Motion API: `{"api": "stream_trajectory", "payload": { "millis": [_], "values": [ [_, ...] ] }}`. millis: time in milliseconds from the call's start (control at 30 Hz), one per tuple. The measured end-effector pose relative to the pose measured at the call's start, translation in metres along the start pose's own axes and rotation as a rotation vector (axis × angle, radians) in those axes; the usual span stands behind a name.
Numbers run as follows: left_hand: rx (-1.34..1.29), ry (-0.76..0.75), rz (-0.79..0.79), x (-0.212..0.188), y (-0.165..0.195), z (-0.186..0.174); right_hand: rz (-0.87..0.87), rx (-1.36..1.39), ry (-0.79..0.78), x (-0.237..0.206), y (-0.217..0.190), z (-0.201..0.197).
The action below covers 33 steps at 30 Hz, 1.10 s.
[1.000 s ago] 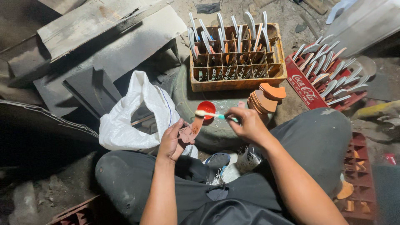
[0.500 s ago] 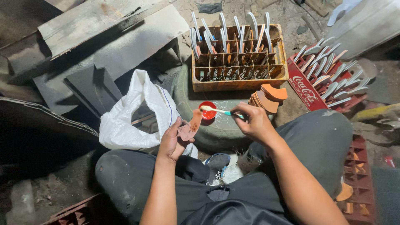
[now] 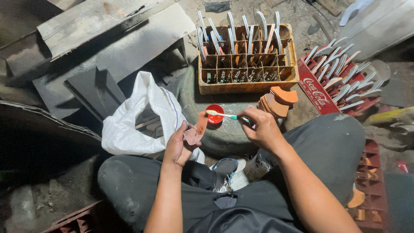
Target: The person sits on the floor and repeatedly applies red glue to small shoe sole pieces using a toothbrush. They pick up each piece, brush glue onto it, and place it into a crate. The process is repeated for multiple pieces throughout the clip.
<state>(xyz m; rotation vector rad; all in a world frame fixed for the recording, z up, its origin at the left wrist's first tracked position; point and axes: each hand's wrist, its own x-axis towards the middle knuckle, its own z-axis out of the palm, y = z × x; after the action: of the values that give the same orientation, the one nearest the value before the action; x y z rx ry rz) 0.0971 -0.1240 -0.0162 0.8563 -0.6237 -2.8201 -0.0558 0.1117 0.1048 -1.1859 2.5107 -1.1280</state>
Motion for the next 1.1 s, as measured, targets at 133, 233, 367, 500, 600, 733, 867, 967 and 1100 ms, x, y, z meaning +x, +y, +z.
{"api": "stream_trajectory", "payload": {
  "millis": [133,233,367,500,600,733,867,967,1100],
  "values": [
    [0.007,-0.010,0.025,0.000,0.000,0.000,-0.178,0.077,-0.180,-0.003,-0.002,0.007],
    [0.042,-0.027,-0.034,-0.003,0.000,-0.001,-0.114,0.127,-0.150,0.001,0.001,0.008],
    [0.113,-0.114,-0.038,-0.005,-0.001,0.000,0.018,0.010,-0.076,0.006,0.006,0.001],
    [0.141,-0.224,-0.043,-0.009,0.002,0.005,0.103,0.080,0.050,0.006,0.012,-0.006],
    [0.111,-0.257,-0.022,-0.015,0.005,0.014,0.188,0.211,0.090,0.004,0.021,-0.005],
    [0.082,-0.266,-0.006,-0.022,0.008,0.030,0.223,0.446,0.062,-0.002,0.029,0.018],
    [-0.030,-0.222,0.099,-0.030,0.001,0.045,0.347,0.639,-0.148,-0.014,0.019,0.059],
    [-0.079,-0.240,0.220,-0.035,-0.007,0.054,0.596,0.999,-0.284,-0.021,0.006,0.082],
    [-0.107,-0.262,0.323,-0.045,-0.008,0.056,0.638,1.218,-0.256,-0.022,-0.004,0.089]
  ]
}}
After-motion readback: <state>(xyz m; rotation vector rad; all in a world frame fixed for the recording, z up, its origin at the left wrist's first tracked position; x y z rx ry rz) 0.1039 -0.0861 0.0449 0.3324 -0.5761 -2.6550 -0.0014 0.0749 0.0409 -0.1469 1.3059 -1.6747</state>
